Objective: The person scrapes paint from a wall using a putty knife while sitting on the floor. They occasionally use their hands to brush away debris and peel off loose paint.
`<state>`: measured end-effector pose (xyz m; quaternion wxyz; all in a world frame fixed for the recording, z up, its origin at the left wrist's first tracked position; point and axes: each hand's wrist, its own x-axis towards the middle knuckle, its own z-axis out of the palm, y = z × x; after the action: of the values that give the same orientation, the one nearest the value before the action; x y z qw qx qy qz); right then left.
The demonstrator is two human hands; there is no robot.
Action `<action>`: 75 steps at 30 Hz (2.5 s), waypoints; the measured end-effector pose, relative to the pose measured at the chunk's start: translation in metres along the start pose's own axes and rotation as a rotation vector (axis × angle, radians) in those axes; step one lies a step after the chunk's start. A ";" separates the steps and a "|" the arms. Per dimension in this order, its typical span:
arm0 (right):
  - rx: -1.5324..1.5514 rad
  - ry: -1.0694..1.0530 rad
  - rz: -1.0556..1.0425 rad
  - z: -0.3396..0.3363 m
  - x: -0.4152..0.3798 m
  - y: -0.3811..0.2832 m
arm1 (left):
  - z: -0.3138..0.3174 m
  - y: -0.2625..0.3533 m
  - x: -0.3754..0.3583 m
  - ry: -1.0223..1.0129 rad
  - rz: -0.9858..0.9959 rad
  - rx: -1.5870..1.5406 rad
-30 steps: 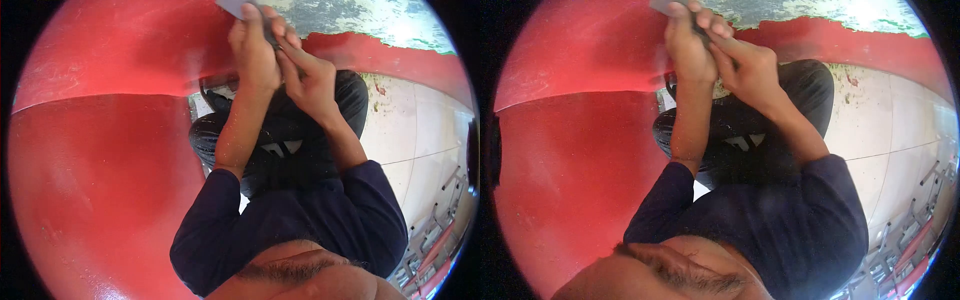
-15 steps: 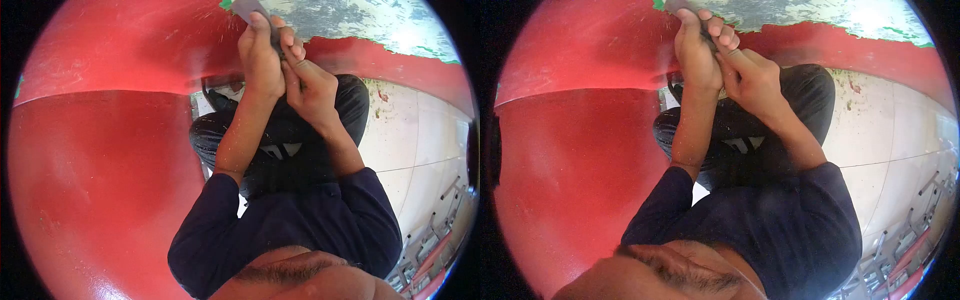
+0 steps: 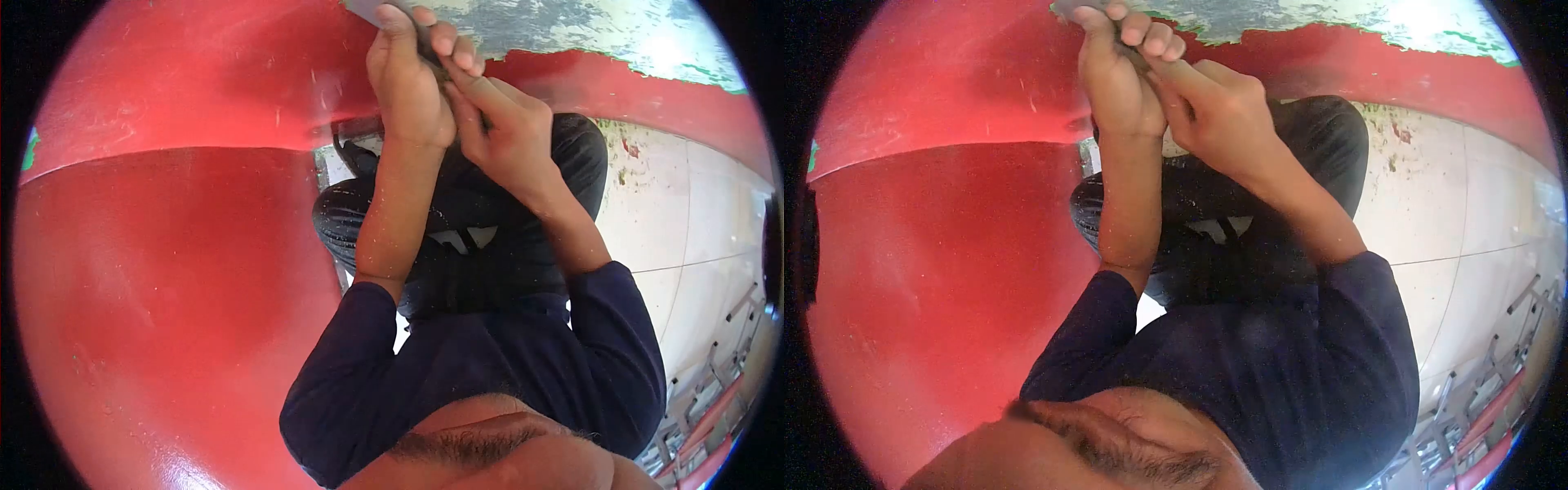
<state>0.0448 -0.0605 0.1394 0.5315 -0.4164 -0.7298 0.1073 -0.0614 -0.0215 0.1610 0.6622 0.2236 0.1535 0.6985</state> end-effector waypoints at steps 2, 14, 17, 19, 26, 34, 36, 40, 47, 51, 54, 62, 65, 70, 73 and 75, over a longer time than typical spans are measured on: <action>0.010 0.016 0.051 -0.003 -0.004 -0.006 | 0.001 -0.001 -0.003 -0.020 -0.044 0.089; 0.118 0.010 0.066 0.007 -0.001 0.001 | 0.002 -0.010 0.005 -0.025 -0.022 0.115; 0.169 0.060 0.040 0.012 -0.005 0.005 | 0.009 -0.008 -0.005 0.016 -0.027 0.162; 0.150 0.031 0.107 0.010 0.008 -0.004 | 0.010 -0.001 0.005 -0.011 0.052 0.180; 0.113 -0.068 0.198 0.005 0.008 -0.009 | 0.002 -0.007 0.005 -0.021 -0.005 0.161; 0.140 0.054 0.099 0.008 0.004 -0.005 | -0.001 -0.008 -0.009 0.009 0.026 0.301; 0.118 -0.001 0.095 0.006 0.003 -0.002 | 0.002 -0.009 -0.008 0.014 0.039 0.219; 0.178 0.066 0.130 0.014 -0.002 -0.005 | -0.001 -0.009 -0.012 0.028 0.016 0.293; 0.185 0.010 0.102 0.018 -0.005 -0.006 | -0.005 -0.001 -0.017 0.021 0.022 0.296; 0.145 0.006 0.105 0.011 0.000 -0.007 | -0.003 -0.002 -0.010 0.014 -0.009 0.165; 0.200 -0.021 0.144 0.014 -0.002 -0.009 | -0.005 -0.001 -0.013 0.036 0.005 0.241; 0.169 -0.019 0.159 0.018 0.002 -0.004 | -0.007 0.009 -0.003 0.057 0.026 0.282; 0.150 0.028 0.119 0.025 0.004 -0.003 | -0.009 0.000 0.000 0.049 0.053 0.362; 0.230 -0.006 0.083 0.028 0.017 -0.008 | -0.022 0.008 0.011 -0.110 0.192 0.518; 0.140 -0.075 0.048 0.019 0.028 -0.024 | -0.029 0.028 0.014 -0.252 0.318 0.827; 0.200 0.037 0.051 0.027 0.016 -0.026 | -0.015 0.023 -0.017 -0.105 0.075 0.601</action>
<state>0.0072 -0.0578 0.1550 0.5807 -0.3818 -0.6948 0.1854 -0.0885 -0.0393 0.1580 0.5474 0.4509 0.3104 0.6330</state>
